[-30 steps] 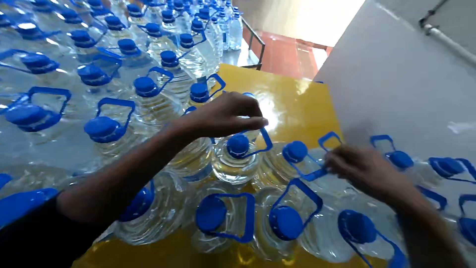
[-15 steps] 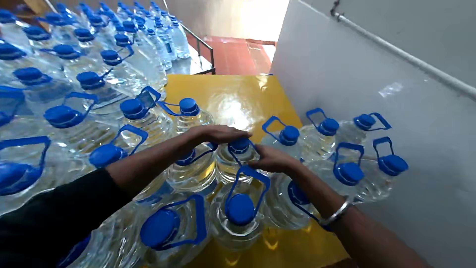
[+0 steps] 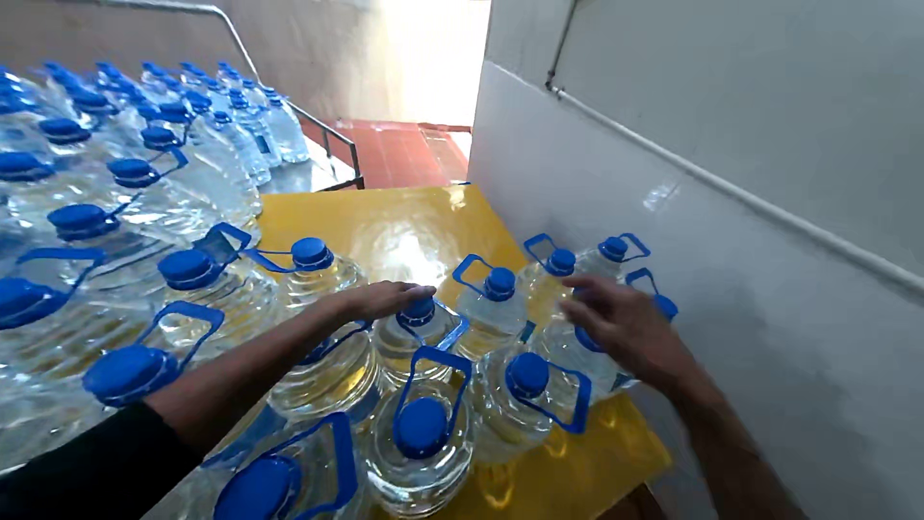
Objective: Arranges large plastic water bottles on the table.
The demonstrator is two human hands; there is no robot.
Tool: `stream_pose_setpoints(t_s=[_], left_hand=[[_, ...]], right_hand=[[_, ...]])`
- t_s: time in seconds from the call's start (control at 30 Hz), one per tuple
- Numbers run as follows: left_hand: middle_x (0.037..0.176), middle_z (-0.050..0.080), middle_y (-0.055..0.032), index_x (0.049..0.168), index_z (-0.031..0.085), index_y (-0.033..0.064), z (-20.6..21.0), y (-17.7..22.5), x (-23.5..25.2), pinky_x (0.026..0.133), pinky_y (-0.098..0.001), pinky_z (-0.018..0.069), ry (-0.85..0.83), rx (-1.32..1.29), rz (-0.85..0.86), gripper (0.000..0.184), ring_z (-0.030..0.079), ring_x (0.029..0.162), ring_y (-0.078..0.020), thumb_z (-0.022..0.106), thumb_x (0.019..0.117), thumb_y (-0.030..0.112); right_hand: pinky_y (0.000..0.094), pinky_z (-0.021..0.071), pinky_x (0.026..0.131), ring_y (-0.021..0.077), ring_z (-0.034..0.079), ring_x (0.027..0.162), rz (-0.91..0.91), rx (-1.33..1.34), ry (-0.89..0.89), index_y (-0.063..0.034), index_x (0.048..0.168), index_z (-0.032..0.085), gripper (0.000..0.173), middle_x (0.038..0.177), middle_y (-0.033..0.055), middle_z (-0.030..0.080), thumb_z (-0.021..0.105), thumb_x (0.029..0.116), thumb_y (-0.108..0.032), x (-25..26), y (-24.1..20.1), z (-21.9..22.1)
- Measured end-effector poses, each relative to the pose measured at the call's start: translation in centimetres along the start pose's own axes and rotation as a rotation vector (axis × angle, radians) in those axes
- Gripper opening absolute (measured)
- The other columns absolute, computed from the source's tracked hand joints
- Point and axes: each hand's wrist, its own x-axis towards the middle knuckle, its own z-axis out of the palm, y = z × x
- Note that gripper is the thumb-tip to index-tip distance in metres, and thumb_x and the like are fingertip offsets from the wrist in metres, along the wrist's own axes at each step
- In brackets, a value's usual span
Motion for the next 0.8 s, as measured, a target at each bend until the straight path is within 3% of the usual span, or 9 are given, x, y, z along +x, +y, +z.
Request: stream_pose_setpoints(t_s=[0.1, 0.17, 0.2, 0.27, 0.33, 0.43, 0.5, 0.6, 0.8], left_hand=[[0.137, 0.063, -0.0186, 0.147, 0.056, 0.0196, -0.1, 1.0, -1.1, 0.107, -0.0661, 0.0395, 0.029, 0.041, -0.007, 0.065, 0.056, 0.130, -0.0394, 0.027, 0.1065, 0.062], [0.124, 0.068, -0.0191, 0.142, 0.059, 0.0160, -0.6, 3.1, -3.2, 0.098, -0.0654, 0.0461, 0.088, 0.110, 0.008, 0.053, 0.064, 0.115, -0.0395, 0.044, 0.1065, 0.052], [0.129, 0.066, -0.0153, 0.147, 0.053, 0.0177, -1.1, 4.7, -4.8, 0.099, -0.0611, 0.0484, 0.098, 0.124, 0.038, 0.053, 0.064, 0.115, -0.0353, 0.054, 0.1038, 0.049], [0.149, 0.055, -0.0070, 0.155, 0.044, 0.0222, -0.9, 8.0, -8.7, 0.110, -0.0561, 0.0435, 0.161, 0.093, 0.069, 0.060, 0.056, 0.132, -0.0292, 0.060, 0.1012, 0.044], [0.151, 0.053, -0.0108, 0.151, 0.048, 0.0095, 1.5, 11.2, -11.5, 0.115, -0.0505, 0.0411, 0.338, -0.037, 0.120, 0.055, 0.051, 0.138, -0.0293, 0.060, 0.0991, 0.025], [0.151, 0.045, -0.0306, 0.147, 0.040, -0.0129, 6.8, 16.3, -11.8, 0.119, -0.0487, 0.0353, 0.510, -0.183, 0.037, 0.056, 0.043, 0.142, -0.0405, 0.052, 0.0966, 0.007], [0.152, 0.040, -0.0364, 0.148, 0.037, -0.0146, 10.5, 18.3, -9.7, 0.118, -0.0556, 0.0320, 0.570, -0.127, -0.102, 0.056, 0.039, 0.142, -0.0483, 0.053, 0.1001, 0.009], [0.147, 0.048, -0.0341, 0.149, 0.044, -0.0061, 14.1, 18.2, -6.3, 0.109, -0.0695, 0.0354, 0.591, 0.175, -0.268, 0.060, 0.049, 0.133, -0.0545, 0.064, 0.0997, 0.022], [0.139, 0.058, -0.0274, 0.151, 0.048, 0.0062, 15.2, 18.1, -4.4, 0.099, -0.0723, 0.0430, 0.680, 0.258, -0.468, 0.066, 0.058, 0.123, -0.0514, 0.067, 0.0977, 0.040]], right_hand=[[0.0424, 0.0635, 0.075, 0.0210, 0.074, 0.084, 0.201, 0.138, 0.233, -0.0061, 0.125, 0.066, 0.027, 0.099, 0.0097, 0.075, 0.060, 0.1042, -0.022, -2.7, 6.8, -4.7], [0.0438, 0.0628, 0.073, 0.0240, 0.074, 0.083, 0.336, 0.227, 0.278, -0.0038, 0.123, 0.065, 0.026, 0.099, 0.0117, 0.075, 0.058, 0.1057, -0.021, -4.9, 12.3, -6.6], [0.0433, 0.0631, 0.071, 0.0241, 0.075, 0.083, 0.387, 0.253, 0.284, -0.0039, 0.123, 0.065, 0.026, 0.099, 0.0113, 0.075, 0.058, 0.1056, -0.022, -5.9, 15.1, -7.2], [0.0410, 0.0636, 0.070, 0.0236, 0.075, 0.084, 0.489, 0.323, 0.256, -0.0031, 0.123, 0.064, 0.027, 0.100, 0.0110, 0.076, 0.057, 0.1053, -0.022, -7.9, 20.6, -7.1], [0.0400, 0.0630, 0.072, 0.0237, 0.075, 0.086, 0.584, 0.393, 0.203, -0.0005, 0.124, 0.063, 0.027, 0.102, 0.0125, 0.075, 0.057, 0.1056, -0.019, -9.3, 26.0, -6.4], [0.0422, 0.0621, 0.074, 0.0254, 0.075, 0.089, 0.690, 0.481, 0.141, 0.0022, 0.127, 0.060, 0.031, 0.106, 0.0148, 0.074, 0.054, 0.1070, -0.020, -10.2, 34.2, -5.1], [0.0444, 0.0616, 0.075, 0.0265, 0.074, 0.092, 0.701, 0.528, 0.105, 0.0027, 0.128, 0.060, 0.033, 0.107, 0.0153, 0.074, 0.052, 0.1082, -0.022, -9.7, 39.9, -4.8], [0.0482, 0.0600, 0.081, 0.0276, 0.072, 0.101, 0.741, 0.568, -0.008, 0.0001, 0.133, 0.059, 0.038, 0.114, 0.0148, 0.073, 0.048, 0.1099, -0.029, -8.2, 46.3, -4.0], [0.0548, 0.0533, 0.088, 0.0308, 0.066, 0.113, 0.660, 0.673, -0.114, -0.0012, 0.132, 0.061, 0.056, 0.122, 0.0164, 0.069, 0.034, 0.1115, -0.045, 3.7, 52.0, -2.7]])
